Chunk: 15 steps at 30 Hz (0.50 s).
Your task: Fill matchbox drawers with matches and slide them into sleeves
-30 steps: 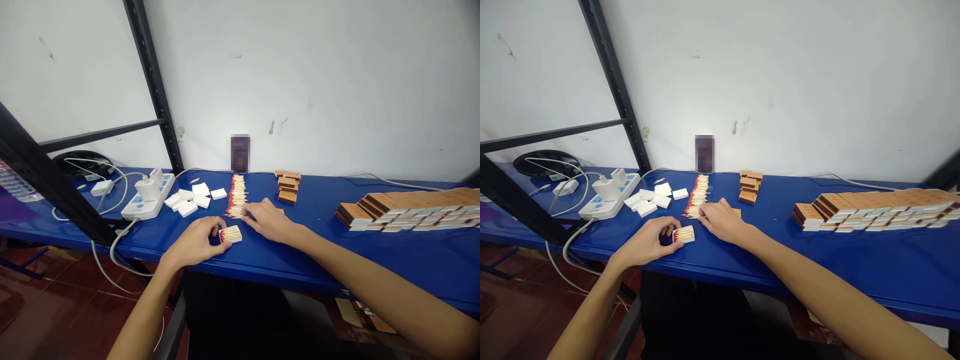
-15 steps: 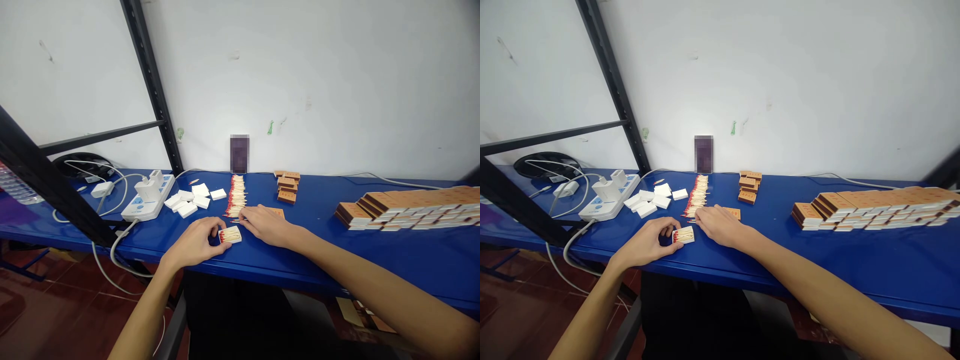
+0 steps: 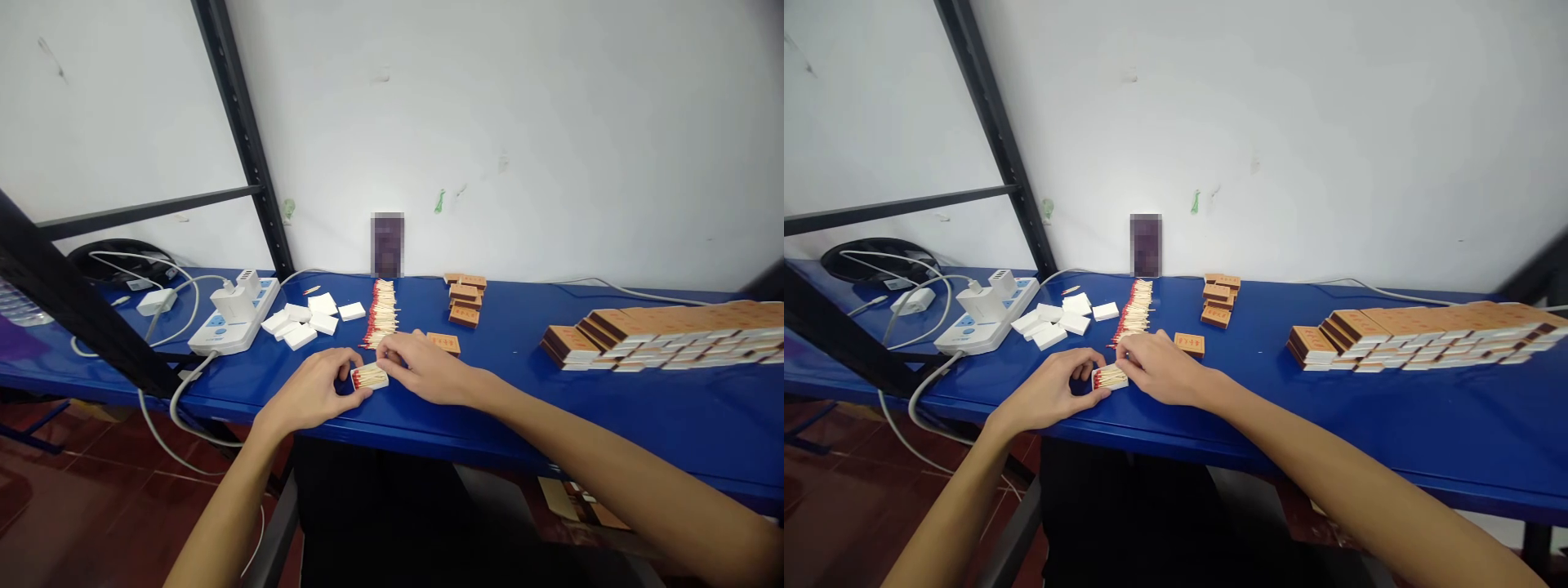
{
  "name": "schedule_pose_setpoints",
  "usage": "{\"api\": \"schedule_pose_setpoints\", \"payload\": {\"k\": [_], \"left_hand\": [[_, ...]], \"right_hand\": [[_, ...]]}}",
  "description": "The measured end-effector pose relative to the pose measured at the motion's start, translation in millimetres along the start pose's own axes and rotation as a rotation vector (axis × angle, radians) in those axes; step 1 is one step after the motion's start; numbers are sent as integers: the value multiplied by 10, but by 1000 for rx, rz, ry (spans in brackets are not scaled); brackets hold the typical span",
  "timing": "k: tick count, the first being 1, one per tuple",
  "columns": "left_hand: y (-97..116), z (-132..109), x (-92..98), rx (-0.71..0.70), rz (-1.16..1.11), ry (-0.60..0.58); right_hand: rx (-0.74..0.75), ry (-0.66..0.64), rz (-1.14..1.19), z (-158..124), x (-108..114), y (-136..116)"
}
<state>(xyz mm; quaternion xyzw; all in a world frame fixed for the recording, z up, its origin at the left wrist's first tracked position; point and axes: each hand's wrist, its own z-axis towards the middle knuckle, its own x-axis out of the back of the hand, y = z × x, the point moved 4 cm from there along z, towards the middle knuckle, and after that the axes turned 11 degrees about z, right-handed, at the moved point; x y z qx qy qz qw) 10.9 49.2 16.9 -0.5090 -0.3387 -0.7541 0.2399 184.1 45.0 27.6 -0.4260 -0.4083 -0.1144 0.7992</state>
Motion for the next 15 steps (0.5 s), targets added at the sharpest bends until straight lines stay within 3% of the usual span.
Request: {"api": "schedule_pose_setpoints", "payload": {"k": [5,10,15], "left_hand": [[1,0,0,2,-5,-12],[2,2,10,9,-11,-15],[0,-8,15,14,-13,-20]], "right_hand": [[-34,79,-208,9,94,119],[-76,4,-416,43,38,211],[-123,-24,-439,62,16,260]]}}
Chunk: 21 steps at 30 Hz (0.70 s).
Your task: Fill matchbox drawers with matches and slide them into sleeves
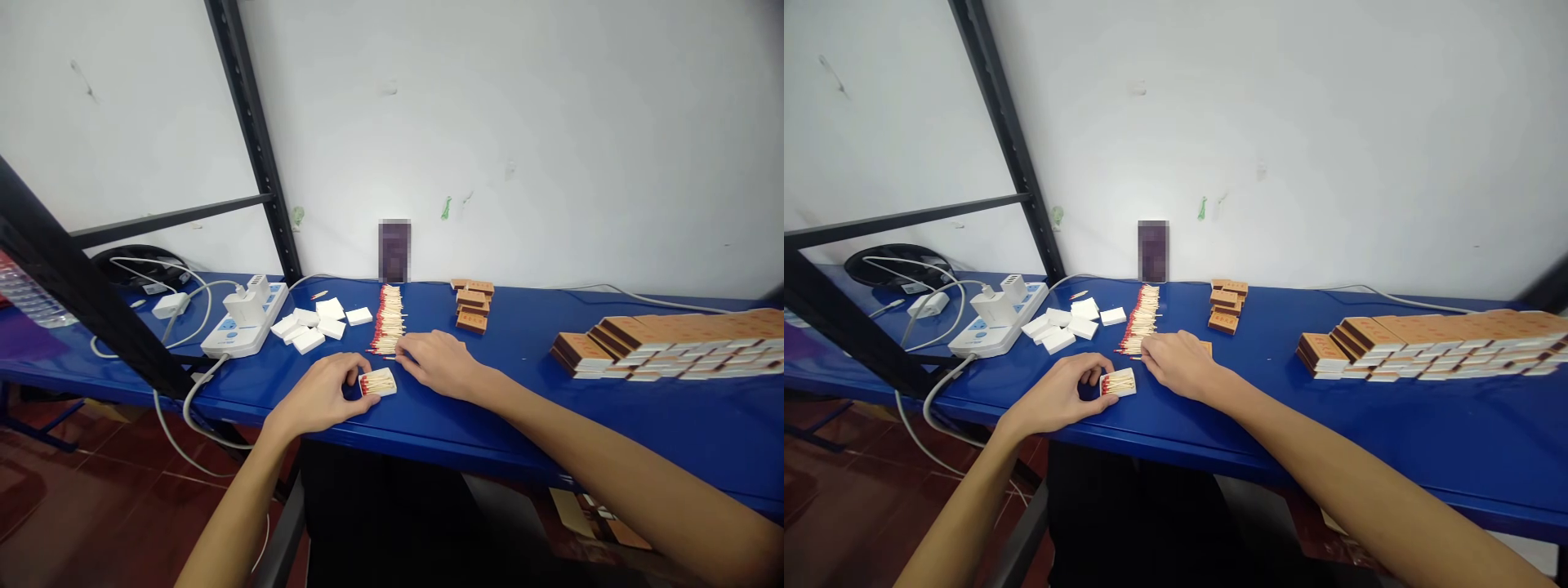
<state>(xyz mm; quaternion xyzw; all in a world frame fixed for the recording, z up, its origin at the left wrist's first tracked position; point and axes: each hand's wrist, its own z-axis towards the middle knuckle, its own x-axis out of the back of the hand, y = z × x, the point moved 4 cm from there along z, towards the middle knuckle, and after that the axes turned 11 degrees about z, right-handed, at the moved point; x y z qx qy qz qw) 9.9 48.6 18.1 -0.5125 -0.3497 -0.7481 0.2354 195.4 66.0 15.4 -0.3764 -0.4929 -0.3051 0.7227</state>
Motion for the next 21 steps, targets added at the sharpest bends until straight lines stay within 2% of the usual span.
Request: {"api": "schedule_pose_setpoints", "payload": {"k": [4,6,8,13,21], "left_hand": [[-4,-2,-10,5,2,9],[-5,-1,-15,0,4,15],[-5,0,-16,-5,7,19],[-3,2,-14,2,8,5],[-9,-6,-19,3,4,6]], "right_hand": [[94,48,122,-54,49,-89],[175,33,194,-83,49,-164],[194,19,225,-88,31,-197],[-31,101,107,-25,17,-20],[-84,-1,-12,17,-8,45]]}}
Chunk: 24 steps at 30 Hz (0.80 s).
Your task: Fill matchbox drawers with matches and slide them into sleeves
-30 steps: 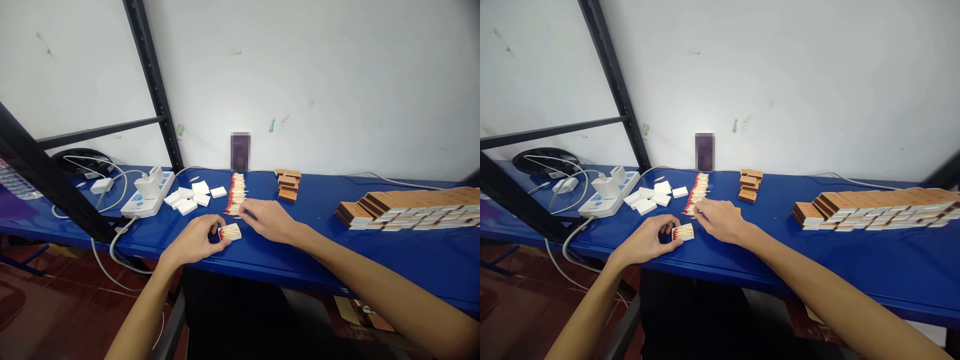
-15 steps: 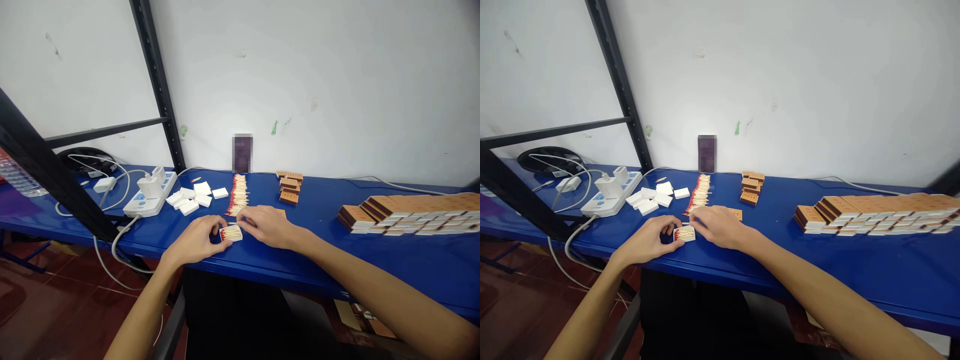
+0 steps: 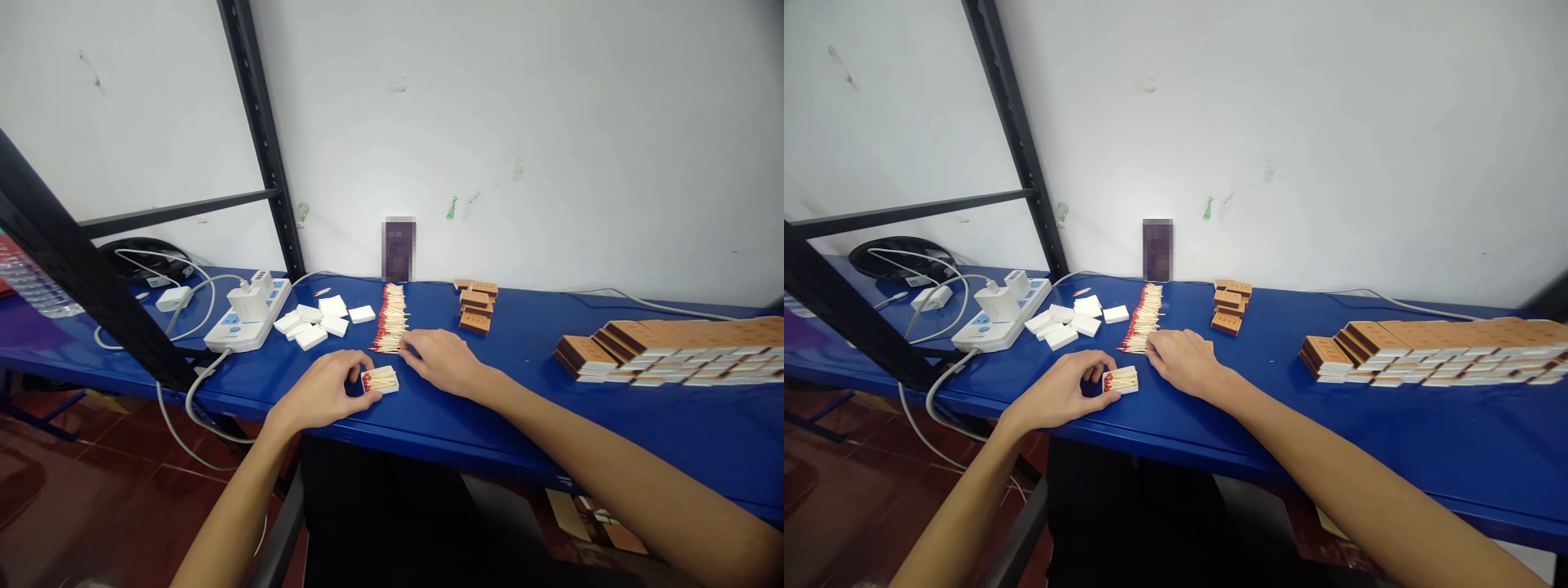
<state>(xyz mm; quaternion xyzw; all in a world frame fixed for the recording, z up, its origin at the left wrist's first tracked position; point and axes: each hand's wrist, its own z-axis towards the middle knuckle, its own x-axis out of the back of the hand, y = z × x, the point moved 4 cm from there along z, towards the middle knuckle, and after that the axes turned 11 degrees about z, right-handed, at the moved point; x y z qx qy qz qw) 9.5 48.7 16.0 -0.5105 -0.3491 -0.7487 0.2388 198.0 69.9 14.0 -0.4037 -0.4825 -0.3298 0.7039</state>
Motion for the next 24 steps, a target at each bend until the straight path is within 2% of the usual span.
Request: {"api": "schedule_pose_setpoints", "payload": {"k": [5,9,12,15,19,24], "left_hand": [[-4,7,0,2,4,-2],[-8,22,-7,0,5,3],[-9,19,-7,-10,4,11],[-6,6,0,-11,-5,15],[1,2,11,-3,-12,12],[4,10,12,2,3,0]], "right_hand": [[64,-16,-2,-30,7,-66],[230,31,111,-126,64,-228],[324,13,160,-180,64,-325],[302,48,151,-154,50,-307],[163,120,55,-48,34,-170],[101,60,-59,20,-17,-64]]}}
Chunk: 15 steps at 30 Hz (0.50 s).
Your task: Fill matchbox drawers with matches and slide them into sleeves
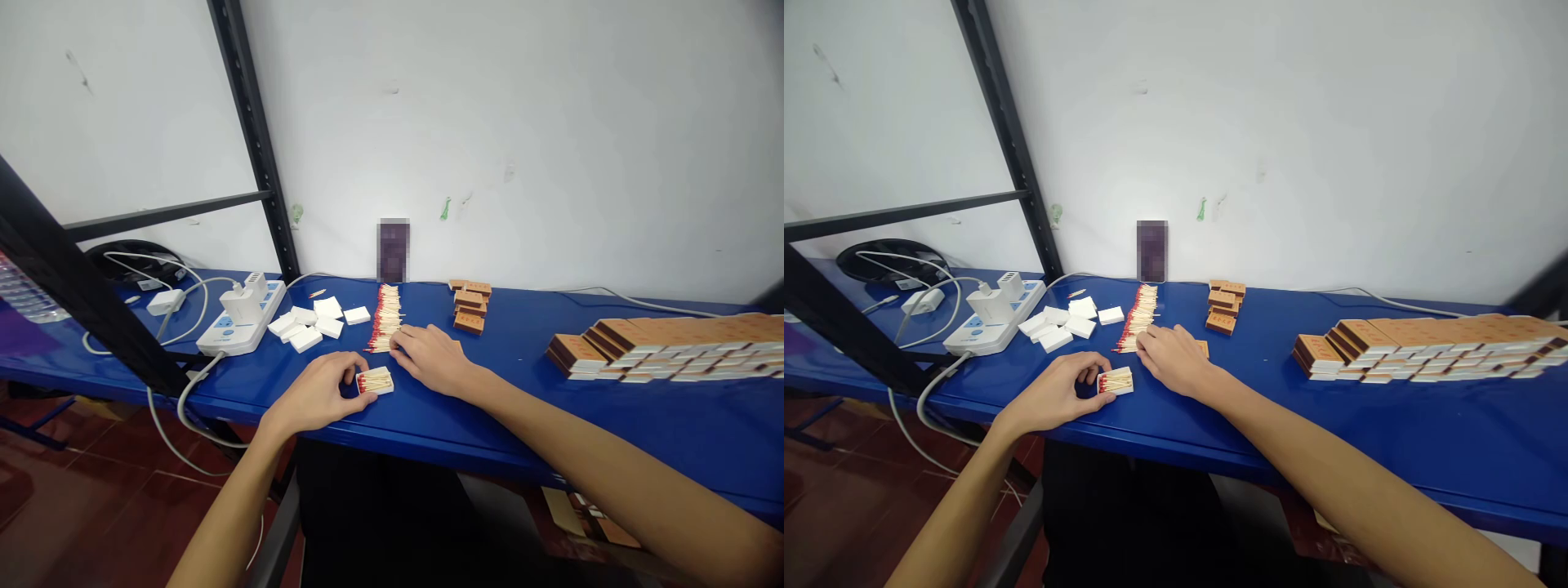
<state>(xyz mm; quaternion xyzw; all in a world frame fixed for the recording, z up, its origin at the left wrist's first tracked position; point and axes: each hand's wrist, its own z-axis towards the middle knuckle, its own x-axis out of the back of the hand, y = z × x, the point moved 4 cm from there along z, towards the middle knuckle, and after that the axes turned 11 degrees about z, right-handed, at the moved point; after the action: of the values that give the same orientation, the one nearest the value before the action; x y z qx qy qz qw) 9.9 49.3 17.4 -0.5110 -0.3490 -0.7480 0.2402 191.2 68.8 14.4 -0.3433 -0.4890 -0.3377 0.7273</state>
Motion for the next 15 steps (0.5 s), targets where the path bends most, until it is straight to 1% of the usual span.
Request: {"api": "schedule_pose_setpoints", "payload": {"k": [7,11,13,15], "left_hand": [[-6,-2,-12,-3,-9,2],[-9,3,-15,-5,-6,0],[-12,6,-14,1,-10,8],[-16,7,-15,7,-18,20]], "right_hand": [[20,-41,8,25,-54,10],[45,0,42,-6,31,-22],[100,8,119,-57,102,-74],[208,-27,218,-120,155,-156]]}}
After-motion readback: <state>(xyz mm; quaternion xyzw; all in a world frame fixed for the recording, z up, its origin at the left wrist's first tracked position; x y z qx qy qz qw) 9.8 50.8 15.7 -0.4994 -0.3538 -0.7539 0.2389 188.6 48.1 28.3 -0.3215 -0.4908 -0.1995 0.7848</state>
